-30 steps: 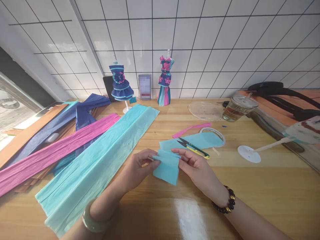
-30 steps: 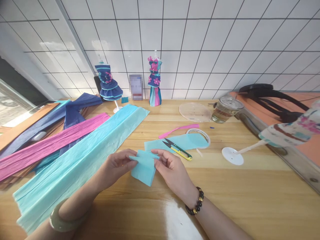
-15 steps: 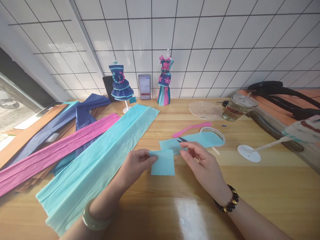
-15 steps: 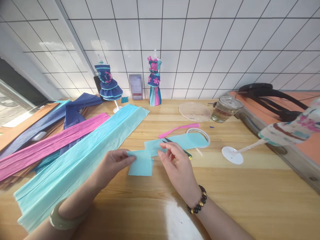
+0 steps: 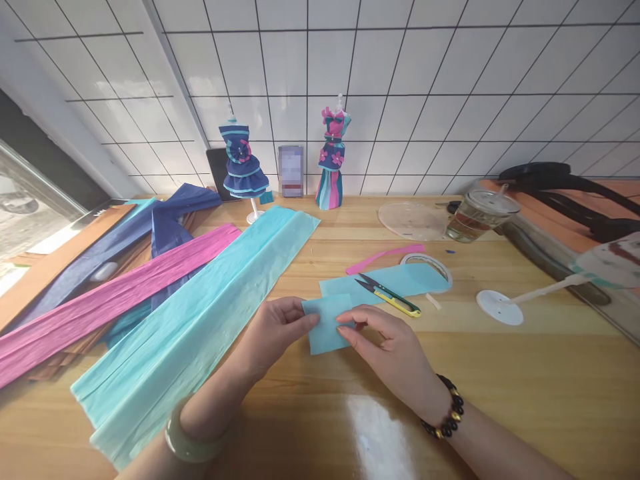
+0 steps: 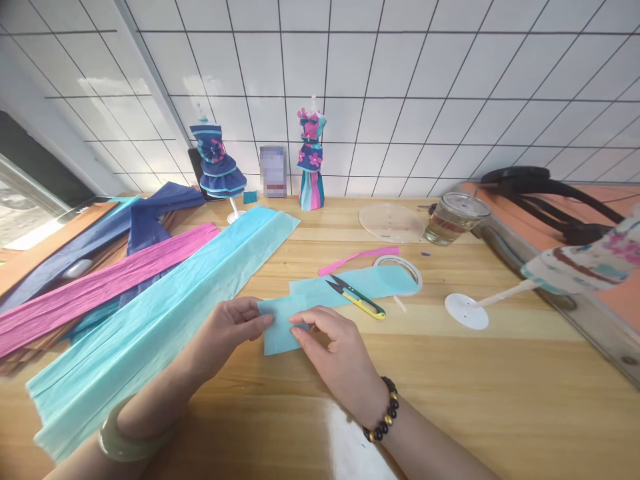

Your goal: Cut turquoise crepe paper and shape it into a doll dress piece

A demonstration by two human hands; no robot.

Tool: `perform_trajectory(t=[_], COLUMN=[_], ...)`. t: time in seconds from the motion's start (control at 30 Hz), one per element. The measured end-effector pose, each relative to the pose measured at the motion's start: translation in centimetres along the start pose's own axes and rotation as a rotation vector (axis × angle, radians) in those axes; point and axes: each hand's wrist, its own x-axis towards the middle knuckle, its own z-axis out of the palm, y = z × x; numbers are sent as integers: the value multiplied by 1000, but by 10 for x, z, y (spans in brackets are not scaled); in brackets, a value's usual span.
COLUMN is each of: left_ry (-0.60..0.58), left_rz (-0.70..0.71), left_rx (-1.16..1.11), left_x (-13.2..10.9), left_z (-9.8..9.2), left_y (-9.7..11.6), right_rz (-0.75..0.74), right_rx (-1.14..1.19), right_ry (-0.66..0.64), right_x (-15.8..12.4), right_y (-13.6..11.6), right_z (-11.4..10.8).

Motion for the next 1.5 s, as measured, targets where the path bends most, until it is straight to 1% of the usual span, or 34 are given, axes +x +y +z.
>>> perform_trajectory(t=[0.07, 0.17, 0.3, 0.43, 0.57, 0.73, 0.87, 1.1, 1.5], left_ry=[-2, 25, -14, -1, 25, 89, 90, 105, 85], left_rz=[3, 22, 105, 218, 237, 281, 310, 409, 407], left_rx=[-27, -26, -9, 96, 171, 298, 326, 381, 409], left_x=[-2, -5, -9, -8, -7, -9, -9, -8, -9], left_z=[0, 1, 3, 5, 4, 5, 5, 5, 3], left_y=[3, 8, 8, -1, -6, -2, 2, 1, 2], right_rz=[-4, -20, -30, -42, -77, -99, -124, -180, -229], right_rx=[-9, -17, -16, -27, -38, -34, -50, -84, -117], right_ry=[16, 45, 72, 65, 69, 48, 39, 32, 26], right_x=[0, 0, 0, 0, 1, 0, 0, 0, 0], right_y=[-1, -2, -1, 0, 0, 2, 3, 5, 5], right_z=[0, -1, -2, -3, -3, -4, -4, -5, -8])
